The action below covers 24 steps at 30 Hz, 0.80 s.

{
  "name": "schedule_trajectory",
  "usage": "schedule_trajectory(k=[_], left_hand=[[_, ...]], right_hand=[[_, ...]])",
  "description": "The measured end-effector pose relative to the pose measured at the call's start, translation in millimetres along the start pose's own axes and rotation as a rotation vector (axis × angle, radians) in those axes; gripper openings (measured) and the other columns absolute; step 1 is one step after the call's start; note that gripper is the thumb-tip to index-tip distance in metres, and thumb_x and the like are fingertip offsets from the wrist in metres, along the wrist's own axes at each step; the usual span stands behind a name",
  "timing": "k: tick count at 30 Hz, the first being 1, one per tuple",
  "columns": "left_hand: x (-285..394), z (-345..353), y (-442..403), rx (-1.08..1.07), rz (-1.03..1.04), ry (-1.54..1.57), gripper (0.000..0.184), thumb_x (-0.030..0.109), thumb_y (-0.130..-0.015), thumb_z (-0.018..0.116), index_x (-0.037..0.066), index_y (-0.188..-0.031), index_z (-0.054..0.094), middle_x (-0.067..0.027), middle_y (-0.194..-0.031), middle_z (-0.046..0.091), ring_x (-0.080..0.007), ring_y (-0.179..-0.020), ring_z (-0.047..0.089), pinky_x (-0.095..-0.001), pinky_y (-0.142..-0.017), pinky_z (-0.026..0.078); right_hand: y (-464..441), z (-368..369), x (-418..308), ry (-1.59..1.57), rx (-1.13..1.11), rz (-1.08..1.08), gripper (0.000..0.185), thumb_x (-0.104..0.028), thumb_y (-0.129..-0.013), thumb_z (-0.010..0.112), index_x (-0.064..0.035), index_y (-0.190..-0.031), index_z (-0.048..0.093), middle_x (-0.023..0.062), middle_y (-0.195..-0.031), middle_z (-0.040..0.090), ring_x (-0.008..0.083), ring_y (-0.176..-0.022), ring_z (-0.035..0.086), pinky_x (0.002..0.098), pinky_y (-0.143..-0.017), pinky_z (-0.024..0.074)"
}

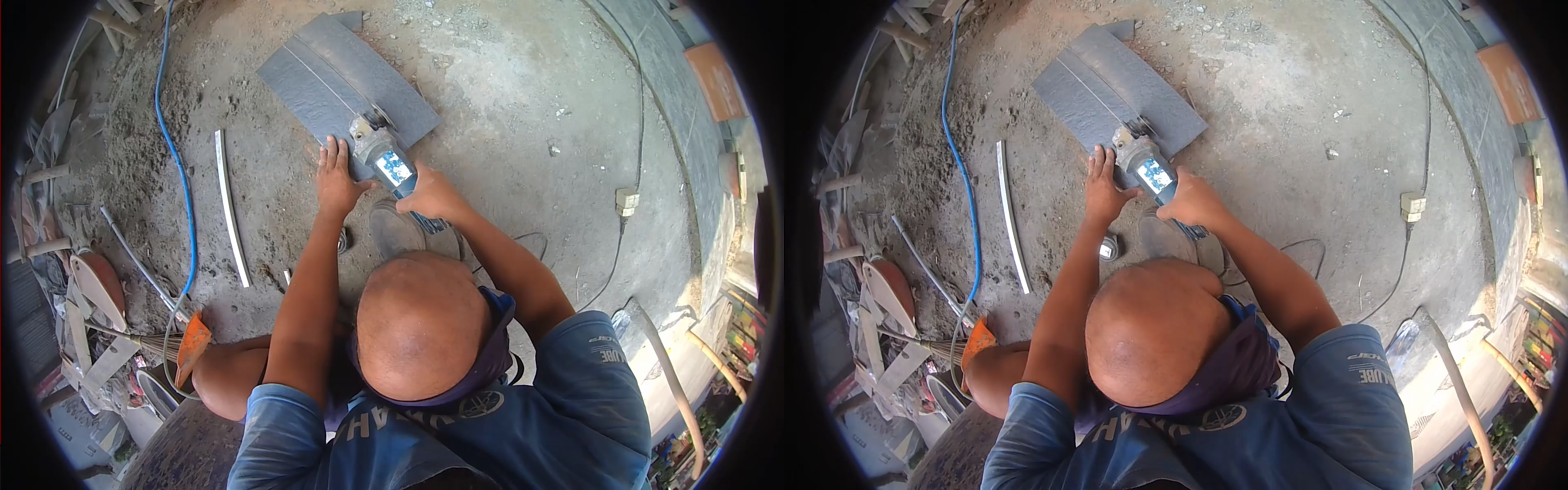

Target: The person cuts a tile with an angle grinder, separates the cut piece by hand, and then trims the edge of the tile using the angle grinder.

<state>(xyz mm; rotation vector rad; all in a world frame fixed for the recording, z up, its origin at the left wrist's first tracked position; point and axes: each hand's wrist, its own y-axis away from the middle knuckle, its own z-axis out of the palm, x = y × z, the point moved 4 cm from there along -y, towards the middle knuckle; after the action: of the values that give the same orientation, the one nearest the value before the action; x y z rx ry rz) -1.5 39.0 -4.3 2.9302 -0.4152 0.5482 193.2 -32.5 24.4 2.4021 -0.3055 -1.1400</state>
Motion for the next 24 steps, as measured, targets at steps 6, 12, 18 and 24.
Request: schedule_trajectory(k=[6,12,18,24], left_hand=[[-2.7,-0.5,2.4,0.004,0.003,-0.008,0.118,0.037,-0.055,0.093,0.004,-0.151,0.034,-0.0214,-0.16,0.024,-0.0438,-0.146,0.026,-0.0482,-0.116,0.033],[-2.0,-1.7,2.3,-0.022,-0.021,-0.015,0.116,0.036,-0.057,0.093,0.003,-0.151,0.034,-0.0193,-0.161,0.024,-0.0414,-0.147,0.026,-0.0474,-0.117,0.03],[-4.6,-2.1,3.8,-0.014,-0.013,-0.011,0.118,0.036,-0.055,0.093,0.005,-0.152,0.033,-0.0194,-0.161,0.023,-0.0417,-0.147,0.025,-0.0494,-0.115,0.033],[-5.2,-5.1,3.8,-0.037,-0.026,-0.04,0.116,0.038,-0.056,0.093,0.003,-0.151,0.034,-0.0189,-0.161,0.024,-0.0412,-0.146,0.026,-0.0461,-0.118,0.03]], right_hand=[[5.6,1.3,-0.3,-0.008,-0.01,0.003,0.075,-0.029,-0.059,0.076,0.0097,-0.118,0.051,0.0336,-0.111,0.064,0.0461,-0.105,0.063,0.0454,-0.09,0.0515],[6.6,2.0,1.6,-0.02,-0.011,-0.001,0.077,-0.029,-0.059,0.076,0.0099,-0.12,0.05,0.0341,-0.113,0.063,0.0457,-0.107,0.063,0.0452,-0.091,0.0513],[9.1,2.6,-2.2,-0.022,-0.028,0.021,0.077,-0.028,-0.059,0.076,0.0092,-0.121,0.05,0.0337,-0.113,0.063,0.0457,-0.108,0.063,0.0453,-0.092,0.0512],[9.8,6.5,0.7,-0.025,-0.013,0.003,0.076,-0.028,-0.06,0.076,0.009,-0.121,0.05,0.0334,-0.112,0.064,0.0459,-0.107,0.063,0.0456,-0.092,0.051]])
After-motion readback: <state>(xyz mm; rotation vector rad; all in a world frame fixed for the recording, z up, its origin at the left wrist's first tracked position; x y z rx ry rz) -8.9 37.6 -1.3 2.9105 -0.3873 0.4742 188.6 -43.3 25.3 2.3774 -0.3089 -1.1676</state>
